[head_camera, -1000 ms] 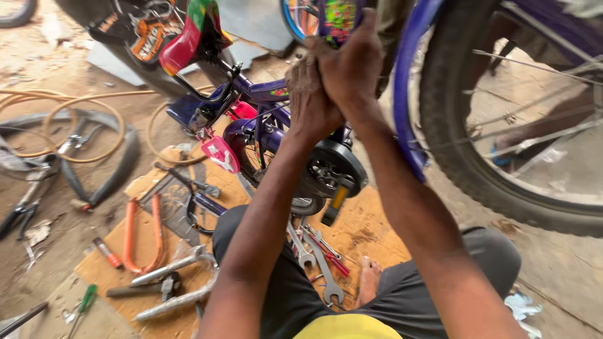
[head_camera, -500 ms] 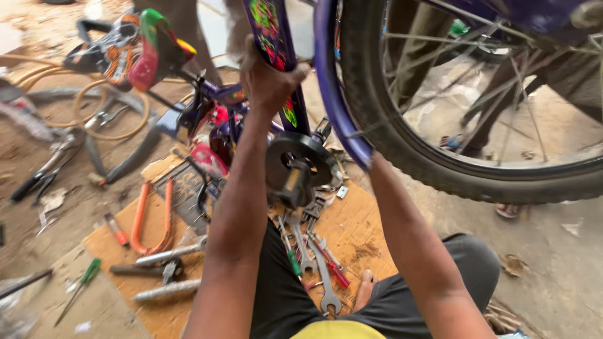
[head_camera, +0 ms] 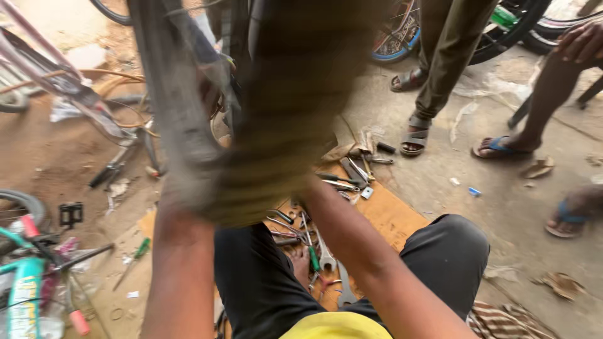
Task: The person repairs a purple bicycle by adjusting the crankset and pedals using a screwdriver and wrench. They tighten bolts on the crank arm, rotate the pedals to check alignment, and make adjustments to the chainring area.
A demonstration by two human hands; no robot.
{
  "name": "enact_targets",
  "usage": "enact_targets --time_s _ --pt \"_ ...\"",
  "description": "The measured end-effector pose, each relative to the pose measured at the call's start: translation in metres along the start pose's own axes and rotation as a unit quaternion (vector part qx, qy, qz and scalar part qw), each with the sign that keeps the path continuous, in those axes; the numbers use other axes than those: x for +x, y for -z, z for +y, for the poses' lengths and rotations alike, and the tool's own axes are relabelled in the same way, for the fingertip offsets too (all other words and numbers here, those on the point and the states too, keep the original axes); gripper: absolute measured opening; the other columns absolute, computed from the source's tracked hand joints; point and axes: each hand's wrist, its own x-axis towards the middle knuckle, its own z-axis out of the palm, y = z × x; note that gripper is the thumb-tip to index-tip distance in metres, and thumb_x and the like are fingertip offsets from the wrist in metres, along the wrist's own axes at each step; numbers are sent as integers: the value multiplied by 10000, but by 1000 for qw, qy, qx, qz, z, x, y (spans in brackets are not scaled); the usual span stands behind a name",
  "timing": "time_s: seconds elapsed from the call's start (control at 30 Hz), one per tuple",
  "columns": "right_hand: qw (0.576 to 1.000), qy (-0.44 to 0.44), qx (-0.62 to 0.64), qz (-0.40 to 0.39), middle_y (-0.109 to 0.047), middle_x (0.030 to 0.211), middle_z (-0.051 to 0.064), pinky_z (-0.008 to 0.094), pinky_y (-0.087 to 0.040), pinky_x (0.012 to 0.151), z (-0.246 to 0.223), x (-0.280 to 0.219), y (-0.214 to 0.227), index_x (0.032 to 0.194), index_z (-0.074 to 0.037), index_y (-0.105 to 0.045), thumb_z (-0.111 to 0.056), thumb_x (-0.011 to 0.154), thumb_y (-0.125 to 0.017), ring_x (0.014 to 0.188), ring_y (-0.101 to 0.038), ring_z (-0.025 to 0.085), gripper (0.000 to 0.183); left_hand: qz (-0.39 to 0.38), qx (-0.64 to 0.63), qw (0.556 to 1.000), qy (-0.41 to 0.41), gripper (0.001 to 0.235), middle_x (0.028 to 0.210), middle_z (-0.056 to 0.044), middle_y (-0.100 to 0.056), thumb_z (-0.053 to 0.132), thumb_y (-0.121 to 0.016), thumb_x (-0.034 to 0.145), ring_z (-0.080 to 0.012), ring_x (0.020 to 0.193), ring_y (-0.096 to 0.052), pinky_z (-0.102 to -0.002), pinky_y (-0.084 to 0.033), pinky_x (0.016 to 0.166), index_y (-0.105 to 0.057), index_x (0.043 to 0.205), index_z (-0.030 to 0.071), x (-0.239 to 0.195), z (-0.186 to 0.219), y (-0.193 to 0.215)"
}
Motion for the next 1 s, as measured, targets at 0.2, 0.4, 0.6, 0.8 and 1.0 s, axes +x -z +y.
enact_targets --time_s 0.2,0.4,0.6,0.8,1.0 --pt "997 -16 -38 67 -724 1124 197 554 -451 917 -35 -45 -61 1298 -82 -599 -390 1019 -564 1053 -661 389 416 58 46 997 14 503 993 -183 -722 60 -721 667 -247 836 -694 -357 -580 799 -670 1119 -155 -20 39 31" --pt "991 13 49 -122 -665 1218 240 490 -501 970 -1 -35 -57 1254 -97 -663 -287 920 -644 1113 -632 407 385 -12 -54 998 29 665 1024 -179 -710 55 -666 601 -261 861 -705 -398 -637 783 -539 1236 -98 -72 67 73" --pt "996 9 31 -80 -719 1135 172 401 -531 927 134 36 -50 1196 -32 -685 -168 891 -723 1037 -684 292 336 -33 -183 982 -6 712 1091 -212 -698 37 -683 621 -302 1050 -708 -431 -562 1041 -523 1303 -92 -110 78 80" --pt "991 -25 33 -125 -697 1193 192 414 -558 965 209 50 -101 1243 -19 -576 -145 725 -894 1095 -684 302 621 28 -208 978 21 578 1023 -207 -723 10 -702 721 -307 992 -718 -417 -569 1008 -560 1272 -95 -136 81 74" --pt "992 -30 35 -118 -668 1259 182 422 -546 943 252 57 -104 1373 -42 -492 -55 728 -872 1125 -663 304 749 102 -171 980 -21 467 952 -195 -721 -1 -721 781 -315 894 -738 -468 -623 888 -582 1215 -103 -135 89 45"
